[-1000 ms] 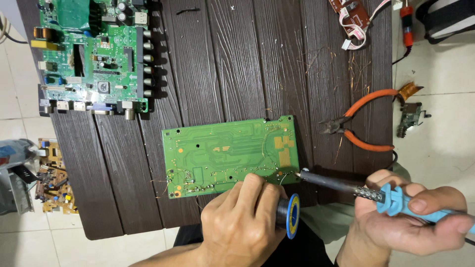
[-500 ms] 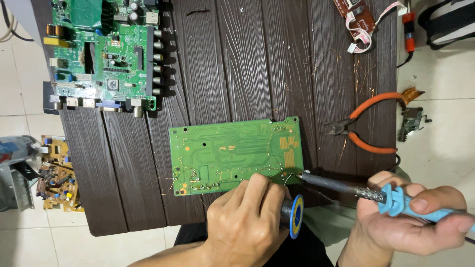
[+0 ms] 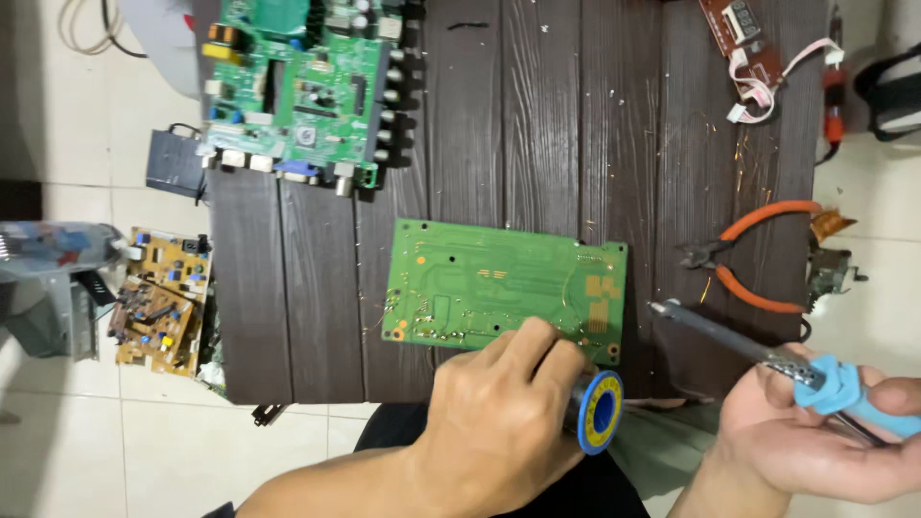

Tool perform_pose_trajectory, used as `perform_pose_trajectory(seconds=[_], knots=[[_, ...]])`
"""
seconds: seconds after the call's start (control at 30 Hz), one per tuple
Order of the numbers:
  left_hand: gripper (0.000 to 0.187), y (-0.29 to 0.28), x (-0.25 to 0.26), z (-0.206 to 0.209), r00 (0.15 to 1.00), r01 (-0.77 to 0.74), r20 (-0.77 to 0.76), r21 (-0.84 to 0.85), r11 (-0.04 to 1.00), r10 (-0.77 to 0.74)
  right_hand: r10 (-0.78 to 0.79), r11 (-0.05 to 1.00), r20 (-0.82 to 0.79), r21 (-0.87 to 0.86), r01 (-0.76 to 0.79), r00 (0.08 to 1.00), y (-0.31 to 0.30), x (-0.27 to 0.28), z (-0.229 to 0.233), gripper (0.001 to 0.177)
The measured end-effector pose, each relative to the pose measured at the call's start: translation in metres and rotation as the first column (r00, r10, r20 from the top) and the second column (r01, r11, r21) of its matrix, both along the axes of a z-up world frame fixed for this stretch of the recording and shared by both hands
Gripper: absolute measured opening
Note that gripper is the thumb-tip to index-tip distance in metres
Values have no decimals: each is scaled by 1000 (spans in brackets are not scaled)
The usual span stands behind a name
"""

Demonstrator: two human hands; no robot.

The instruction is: The person is soldering a green circuit board using a soldering iron and solder wire. They apply solder to various points on the board, occasionally adjusting the board's position and using pliers to trim excess solder wire.

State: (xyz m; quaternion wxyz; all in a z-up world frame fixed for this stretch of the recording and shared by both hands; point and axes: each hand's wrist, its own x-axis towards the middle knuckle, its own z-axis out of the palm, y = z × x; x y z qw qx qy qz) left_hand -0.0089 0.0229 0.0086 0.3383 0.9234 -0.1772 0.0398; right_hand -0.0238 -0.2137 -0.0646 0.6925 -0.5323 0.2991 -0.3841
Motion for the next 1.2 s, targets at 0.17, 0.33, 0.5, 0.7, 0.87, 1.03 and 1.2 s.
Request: perform_pose_trajectory(seconds=[0.17, 0.33, 0.5, 0.7, 0.87, 1.03, 1.2], knots=[[43, 26, 22, 26, 952, 116, -278, -53, 992, -126, 77, 997, 130, 11, -79, 988, 1, 6, 3, 39], [43, 49, 77, 37, 984, 108, -135, -51, 993, -114, 59, 998, 126, -13, -58, 990, 12, 10, 19, 47], [44, 52, 133, 25, 988, 136, -82, 71, 988, -130, 152, 988, 105, -53, -147, 983, 16, 10, 24, 47], [52, 53, 185, -22, 993, 81, 78, 114, 990, -91, 228, 959, 123, -200, -200, 966, 10, 6, 17, 43], [64, 55, 191, -25, 987, 37, 153, 108, 993, -54, 267, 942, 194, -258, -213, 944, -2, 3, 5, 34], [102, 65, 147, 27, 978, 96, 162, 189, 977, -128, 228, 960, 252, -218, -175, 940, -2, 5, 1, 31], [115, 75, 96, 57, 915, 375, -279, 326, 868, -291, 238, 949, 287, -272, -160, 928, -3, 6, -7, 35]])
